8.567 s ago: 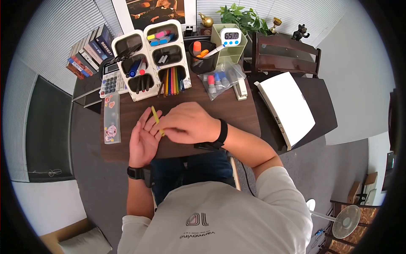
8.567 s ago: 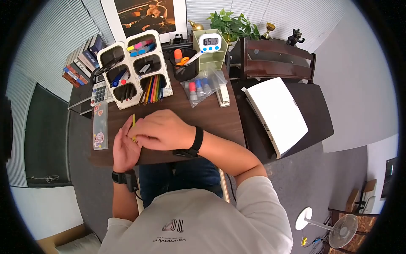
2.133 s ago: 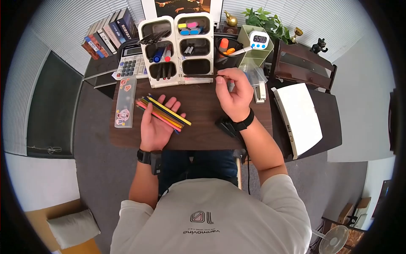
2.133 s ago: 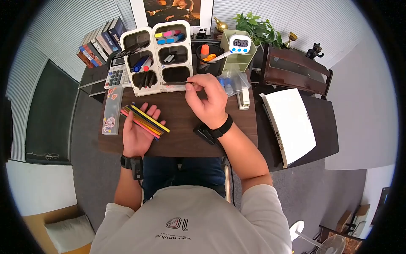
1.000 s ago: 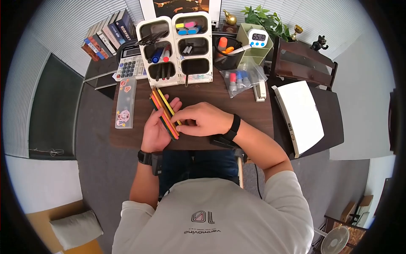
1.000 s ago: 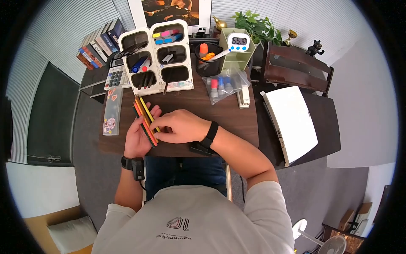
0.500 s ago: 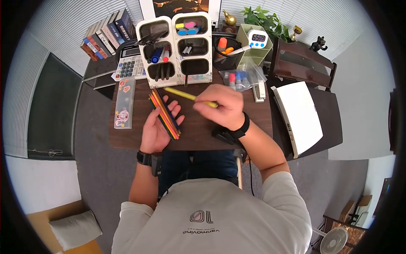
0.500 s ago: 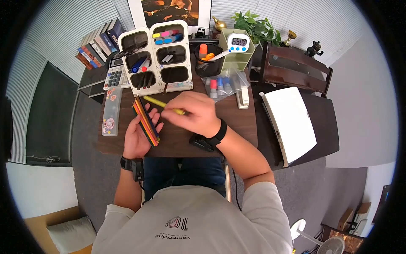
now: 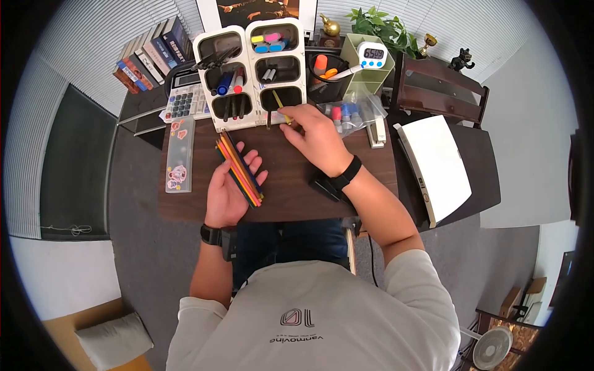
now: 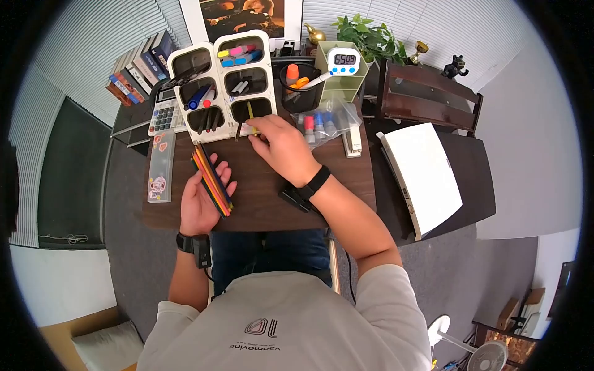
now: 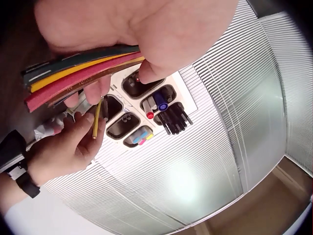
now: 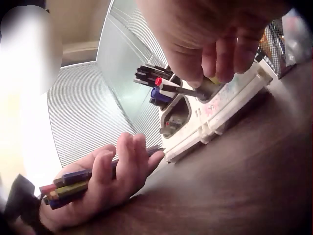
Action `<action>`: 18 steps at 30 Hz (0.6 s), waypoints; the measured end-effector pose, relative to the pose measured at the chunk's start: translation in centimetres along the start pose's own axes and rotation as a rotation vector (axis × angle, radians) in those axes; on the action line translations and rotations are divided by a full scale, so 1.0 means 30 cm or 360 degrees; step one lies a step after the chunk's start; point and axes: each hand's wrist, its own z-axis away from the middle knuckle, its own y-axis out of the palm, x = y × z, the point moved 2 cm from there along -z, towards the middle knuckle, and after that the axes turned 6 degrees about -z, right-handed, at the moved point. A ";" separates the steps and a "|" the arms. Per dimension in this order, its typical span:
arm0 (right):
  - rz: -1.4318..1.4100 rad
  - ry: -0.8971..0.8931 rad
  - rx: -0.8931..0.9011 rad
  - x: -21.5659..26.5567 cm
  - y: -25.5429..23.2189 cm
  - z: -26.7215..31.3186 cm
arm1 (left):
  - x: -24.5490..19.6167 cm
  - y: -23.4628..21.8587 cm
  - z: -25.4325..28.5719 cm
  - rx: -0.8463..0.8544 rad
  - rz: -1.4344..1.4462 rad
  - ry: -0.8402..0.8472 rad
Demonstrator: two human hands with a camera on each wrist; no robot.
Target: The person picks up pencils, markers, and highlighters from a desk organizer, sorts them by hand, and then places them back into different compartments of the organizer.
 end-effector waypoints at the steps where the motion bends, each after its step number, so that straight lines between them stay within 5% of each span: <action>1: -0.0035 0.0003 0.0037 0.002 0.007 0.001 | 0.003 0.000 0.002 0.0004 0.0004 0.0007; 18: -0.0158 0.0112 0.0183 0.021 0.024 0.012 | 0.000 0.000 0.006 0.0023 0.0042 0.0026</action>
